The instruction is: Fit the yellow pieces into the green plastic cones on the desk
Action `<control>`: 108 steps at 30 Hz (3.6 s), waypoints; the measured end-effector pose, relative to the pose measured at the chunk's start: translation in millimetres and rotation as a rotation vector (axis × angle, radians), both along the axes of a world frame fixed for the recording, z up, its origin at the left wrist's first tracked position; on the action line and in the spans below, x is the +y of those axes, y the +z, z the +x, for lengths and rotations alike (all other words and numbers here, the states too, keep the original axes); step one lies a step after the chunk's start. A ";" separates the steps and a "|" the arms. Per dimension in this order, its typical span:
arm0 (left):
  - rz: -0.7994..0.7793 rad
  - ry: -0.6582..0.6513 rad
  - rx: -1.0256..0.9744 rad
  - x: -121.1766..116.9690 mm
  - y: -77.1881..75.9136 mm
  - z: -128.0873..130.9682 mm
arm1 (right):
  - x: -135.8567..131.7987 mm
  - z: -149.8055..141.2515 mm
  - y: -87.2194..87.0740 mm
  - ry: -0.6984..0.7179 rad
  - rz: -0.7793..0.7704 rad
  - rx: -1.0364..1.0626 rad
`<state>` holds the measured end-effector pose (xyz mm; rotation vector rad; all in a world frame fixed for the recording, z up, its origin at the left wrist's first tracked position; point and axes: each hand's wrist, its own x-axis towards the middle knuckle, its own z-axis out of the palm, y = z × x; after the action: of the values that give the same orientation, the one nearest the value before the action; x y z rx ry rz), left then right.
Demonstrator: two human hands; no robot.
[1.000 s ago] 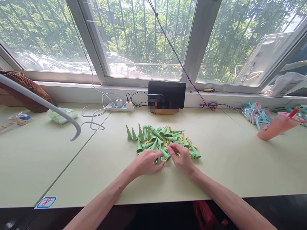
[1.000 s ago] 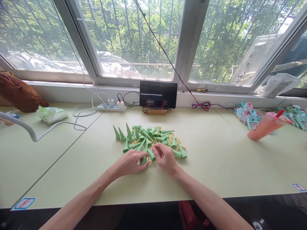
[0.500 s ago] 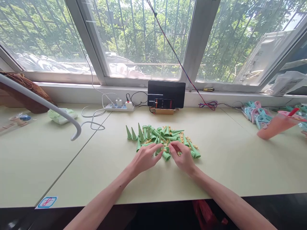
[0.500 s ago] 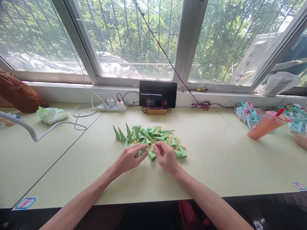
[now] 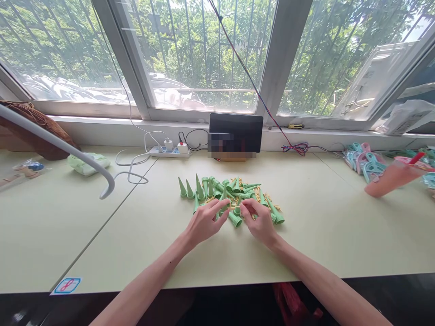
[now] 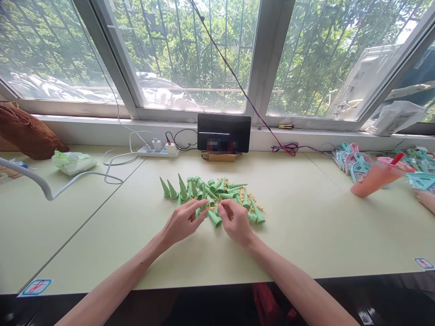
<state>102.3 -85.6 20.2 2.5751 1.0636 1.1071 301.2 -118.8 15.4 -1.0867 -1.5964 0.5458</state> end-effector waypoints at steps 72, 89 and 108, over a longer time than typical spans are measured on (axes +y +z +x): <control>-0.084 -0.116 0.058 -3.5 3.3 -1.2 | 2.5 2.4 -4.3 0.145 -0.112 -0.011; -0.064 -0.085 0.120 -4.4 4.0 -0.1 | 3.7 2.6 -6.5 0.136 -0.061 -0.024; 0.014 -0.092 0.141 -4.5 3.7 1.2 | 2.4 4.1 -4.9 0.183 -0.044 -0.100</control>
<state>103.5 -90.1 23.9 2.7174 0.9576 0.9272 305.3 -116.4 10.6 -1.0193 -1.7904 0.6597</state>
